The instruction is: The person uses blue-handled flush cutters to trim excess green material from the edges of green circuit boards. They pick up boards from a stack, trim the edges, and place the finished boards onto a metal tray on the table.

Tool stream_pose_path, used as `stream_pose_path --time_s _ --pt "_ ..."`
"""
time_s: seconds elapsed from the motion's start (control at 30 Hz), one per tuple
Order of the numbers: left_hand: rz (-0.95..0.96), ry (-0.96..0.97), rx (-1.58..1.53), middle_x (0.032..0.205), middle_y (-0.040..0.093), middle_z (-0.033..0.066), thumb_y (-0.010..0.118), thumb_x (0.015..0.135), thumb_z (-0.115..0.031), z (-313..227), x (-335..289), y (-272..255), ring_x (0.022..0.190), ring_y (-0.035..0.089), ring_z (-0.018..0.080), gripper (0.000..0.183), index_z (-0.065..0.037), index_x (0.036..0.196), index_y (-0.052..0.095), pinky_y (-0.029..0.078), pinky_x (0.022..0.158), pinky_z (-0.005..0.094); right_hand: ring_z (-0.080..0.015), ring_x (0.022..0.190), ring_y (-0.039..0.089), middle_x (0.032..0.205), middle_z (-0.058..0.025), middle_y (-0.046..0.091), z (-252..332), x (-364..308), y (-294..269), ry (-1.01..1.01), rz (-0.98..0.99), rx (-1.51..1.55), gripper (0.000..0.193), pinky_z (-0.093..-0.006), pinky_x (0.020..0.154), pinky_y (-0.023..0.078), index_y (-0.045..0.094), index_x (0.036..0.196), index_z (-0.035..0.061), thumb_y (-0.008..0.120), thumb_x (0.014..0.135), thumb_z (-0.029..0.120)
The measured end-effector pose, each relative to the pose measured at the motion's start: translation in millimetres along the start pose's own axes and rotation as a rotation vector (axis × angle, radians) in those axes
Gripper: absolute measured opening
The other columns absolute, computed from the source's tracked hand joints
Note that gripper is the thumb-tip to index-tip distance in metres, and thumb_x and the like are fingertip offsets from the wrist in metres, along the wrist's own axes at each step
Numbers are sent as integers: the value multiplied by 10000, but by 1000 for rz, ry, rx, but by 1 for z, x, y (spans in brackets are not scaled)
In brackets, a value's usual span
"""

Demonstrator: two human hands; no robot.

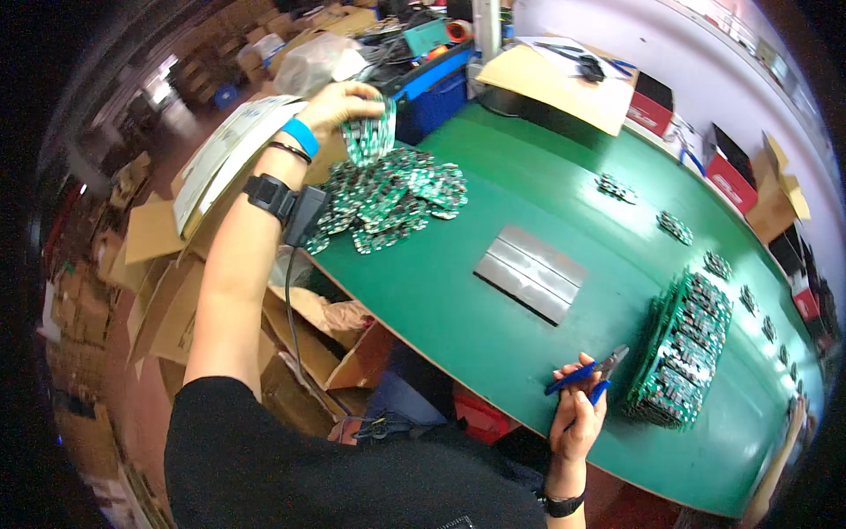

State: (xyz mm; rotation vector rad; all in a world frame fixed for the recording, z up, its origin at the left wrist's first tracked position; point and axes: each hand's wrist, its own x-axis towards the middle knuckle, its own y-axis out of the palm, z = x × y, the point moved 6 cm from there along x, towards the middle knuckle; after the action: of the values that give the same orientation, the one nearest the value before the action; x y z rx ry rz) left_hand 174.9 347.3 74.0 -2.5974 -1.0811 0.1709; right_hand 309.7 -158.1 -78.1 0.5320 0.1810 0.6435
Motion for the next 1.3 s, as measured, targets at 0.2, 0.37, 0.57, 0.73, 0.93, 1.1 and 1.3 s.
stream_pose_path --time_s 0.2,0.37,0.57,0.73,0.93,1.1,1.3 --pt "-34 113 -198 813 673 24 748 761 -171 -20 91 137 735 617 148 197 -53 913 707 490 573 339 -248 1030 581 1110 -143 589 22 5 3 18 69 -267 521 -391 969 421 465 1300 -69 539 821 123" --pt "-352 -87 -381 698 654 120 804 629 -38 74 179 230 620 598 217 189 52 661 641 501 606 396 -239 1038 573 1118 -140 586 18 13 -9 -6 74 -236 536 -392 970 416 467 1296 -60 571 823 168" --pt "-427 -274 -328 811 672 147 793 722 -161 116 209 298 681 640 233 273 55 797 644 512 597 401 -279 1061 556 1119 -179 558 11 19 -14 99 32 -89 518 -440 975 429 421 1301 -79 516 837 129" --pt "-256 -384 -126 889 637 138 722 810 -251 92 194 304 716 643 264 333 47 895 598 563 532 427 -285 1054 561 1117 -186 559 13 17 -15 100 -4 -75 511 -447 979 429 431 1289 -84 516 829 121" --pt "-37 -380 8 755 600 90 621 749 -60 85 194 265 689 641 229 94 8 793 573 584 588 393 -283 1042 569 1102 -186 567 12 18 -13 94 0 -70 499 -448 977 432 438 1285 -79 518 828 106" --pt "240 -369 -301 815 603 54 601 819 -16 82 178 270 763 610 181 37 -41 830 626 549 648 325 -277 1023 558 1085 -177 553 13 19 -11 112 -9 -127 514 -440 959 435 441 1273 -73 544 823 155" --pt "193 -240 -178 926 624 70 616 806 -39 73 178 304 815 615 188 256 -31 1061 636 560 650 375 -285 1050 561 1102 -182 562 11 19 -14 127 15 -117 506 -439 967 431 432 1288 -74 531 844 148"
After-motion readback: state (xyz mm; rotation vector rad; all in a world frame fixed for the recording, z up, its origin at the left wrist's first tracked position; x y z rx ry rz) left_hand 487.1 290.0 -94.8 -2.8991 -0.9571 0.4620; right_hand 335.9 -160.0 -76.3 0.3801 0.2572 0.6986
